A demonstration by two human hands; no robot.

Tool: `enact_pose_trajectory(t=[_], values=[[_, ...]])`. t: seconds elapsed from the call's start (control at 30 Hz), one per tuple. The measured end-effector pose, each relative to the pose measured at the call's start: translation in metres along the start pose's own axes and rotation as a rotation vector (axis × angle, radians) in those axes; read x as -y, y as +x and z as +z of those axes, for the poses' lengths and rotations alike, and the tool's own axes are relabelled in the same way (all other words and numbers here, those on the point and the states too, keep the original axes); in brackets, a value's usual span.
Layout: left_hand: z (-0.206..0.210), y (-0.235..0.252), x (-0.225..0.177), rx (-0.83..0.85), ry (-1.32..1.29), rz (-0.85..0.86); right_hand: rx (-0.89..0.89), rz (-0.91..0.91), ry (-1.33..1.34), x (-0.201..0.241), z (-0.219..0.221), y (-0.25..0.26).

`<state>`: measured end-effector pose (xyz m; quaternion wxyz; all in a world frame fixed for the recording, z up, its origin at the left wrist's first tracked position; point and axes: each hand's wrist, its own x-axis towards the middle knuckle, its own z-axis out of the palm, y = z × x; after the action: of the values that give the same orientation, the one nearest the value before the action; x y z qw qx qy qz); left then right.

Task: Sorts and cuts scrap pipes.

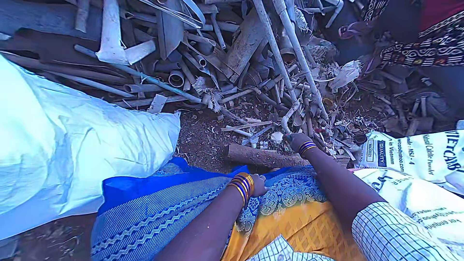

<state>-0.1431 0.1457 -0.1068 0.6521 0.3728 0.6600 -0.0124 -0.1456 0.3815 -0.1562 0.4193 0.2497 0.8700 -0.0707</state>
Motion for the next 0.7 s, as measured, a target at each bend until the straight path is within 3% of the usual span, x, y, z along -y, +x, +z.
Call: enact_pose_trajectory(t=[0.1,0.23,0.4,0.53,0.7], values=[[-0.002,-0.002,0.001,-0.006,-0.012,0.003,0.065,-0.109,-0.076,0.013,-0.018,-0.017],[-0.001,-0.001,0.003,-0.009,-0.015,0.023,-0.085,-0.019,-0.054,0.029,-0.038,-0.035],[-0.004,-0.013,0.002,0.013,-0.008,0.08,-0.215,0.069,-0.043,0.042,-0.055,0.0],[-0.002,-0.001,0.012,-0.008,-0.024,0.104,-0.038,0.047,-0.027,0.046,-0.032,0.031],[-0.004,0.0,0.017,-0.008,-0.045,0.104,0.208,-0.126,-0.273,0.051,-0.026,-0.003]])
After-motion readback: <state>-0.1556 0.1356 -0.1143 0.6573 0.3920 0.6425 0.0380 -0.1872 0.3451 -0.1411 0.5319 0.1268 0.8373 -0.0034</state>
